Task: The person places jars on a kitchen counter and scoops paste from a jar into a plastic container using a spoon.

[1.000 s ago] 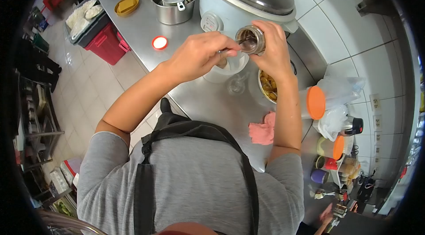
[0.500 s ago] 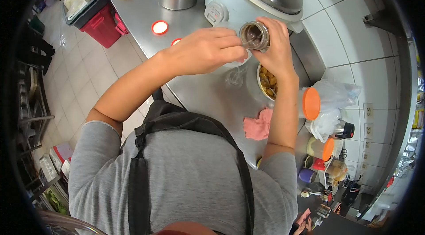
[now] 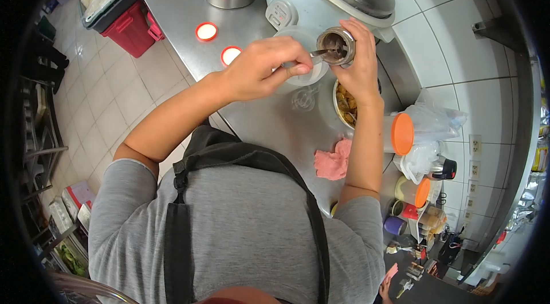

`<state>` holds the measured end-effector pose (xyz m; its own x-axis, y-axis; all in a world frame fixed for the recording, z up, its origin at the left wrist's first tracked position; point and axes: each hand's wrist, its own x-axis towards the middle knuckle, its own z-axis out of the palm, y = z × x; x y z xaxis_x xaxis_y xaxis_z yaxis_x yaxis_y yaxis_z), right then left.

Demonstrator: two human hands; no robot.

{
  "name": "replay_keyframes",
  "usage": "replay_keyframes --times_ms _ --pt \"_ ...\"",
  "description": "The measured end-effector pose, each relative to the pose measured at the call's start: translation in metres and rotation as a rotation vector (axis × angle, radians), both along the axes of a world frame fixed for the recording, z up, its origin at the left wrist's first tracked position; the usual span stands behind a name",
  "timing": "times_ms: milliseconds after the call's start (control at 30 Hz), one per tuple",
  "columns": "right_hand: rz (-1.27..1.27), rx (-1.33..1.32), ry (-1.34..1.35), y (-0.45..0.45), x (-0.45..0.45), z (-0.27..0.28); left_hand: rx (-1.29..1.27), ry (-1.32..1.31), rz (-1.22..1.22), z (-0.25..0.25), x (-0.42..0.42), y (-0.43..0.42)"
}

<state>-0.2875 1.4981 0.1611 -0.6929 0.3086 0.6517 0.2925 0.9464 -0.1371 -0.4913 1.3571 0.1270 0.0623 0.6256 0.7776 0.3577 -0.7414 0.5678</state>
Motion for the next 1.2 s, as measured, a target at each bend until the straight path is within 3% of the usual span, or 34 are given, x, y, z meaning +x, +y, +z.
replay_keyframes --times_ms 167,233,333,567,633,767,967,1033,1133,1200 --pt "0.063 0.0 -0.05 -0.003 -0.002 0.005 0.025 -0.131 -0.078 0.0 -0.002 -0.001" --pt "0.046 -0.036 -0.096 0.001 0.002 0.011 0.053 0.163 -0.039 -0.006 -0.012 0.002" --pt "0.029 -0.059 -0.151 0.002 0.001 0.014 0.106 0.194 0.004 -0.003 -0.018 0.004" --pt "0.047 0.02 -0.194 -0.001 -0.009 0.018 -0.071 -0.006 0.04 0.0 -0.009 0.011" --pt "0.027 -0.015 -0.177 -0.001 -0.011 0.018 0.155 0.035 0.04 0.002 -0.011 0.01" --pt "-0.006 -0.001 -0.2 0.003 -0.013 0.017 0.119 0.012 0.095 -0.012 -0.017 0.018" --pt "0.05 0.091 -0.264 -0.002 -0.025 0.019 -0.042 -0.188 -0.022 -0.025 -0.021 0.022" --pt "0.047 0.107 -0.299 0.001 -0.026 0.018 -0.319 -0.33 -0.022 -0.03 -0.022 0.024" --pt "0.036 0.136 -0.342 0.009 -0.024 0.015 -0.447 -0.547 -0.132 -0.035 -0.033 0.026" --pt "0.029 0.139 -0.356 0.009 -0.023 0.012 -0.429 -0.505 -0.114 -0.035 -0.037 0.025"
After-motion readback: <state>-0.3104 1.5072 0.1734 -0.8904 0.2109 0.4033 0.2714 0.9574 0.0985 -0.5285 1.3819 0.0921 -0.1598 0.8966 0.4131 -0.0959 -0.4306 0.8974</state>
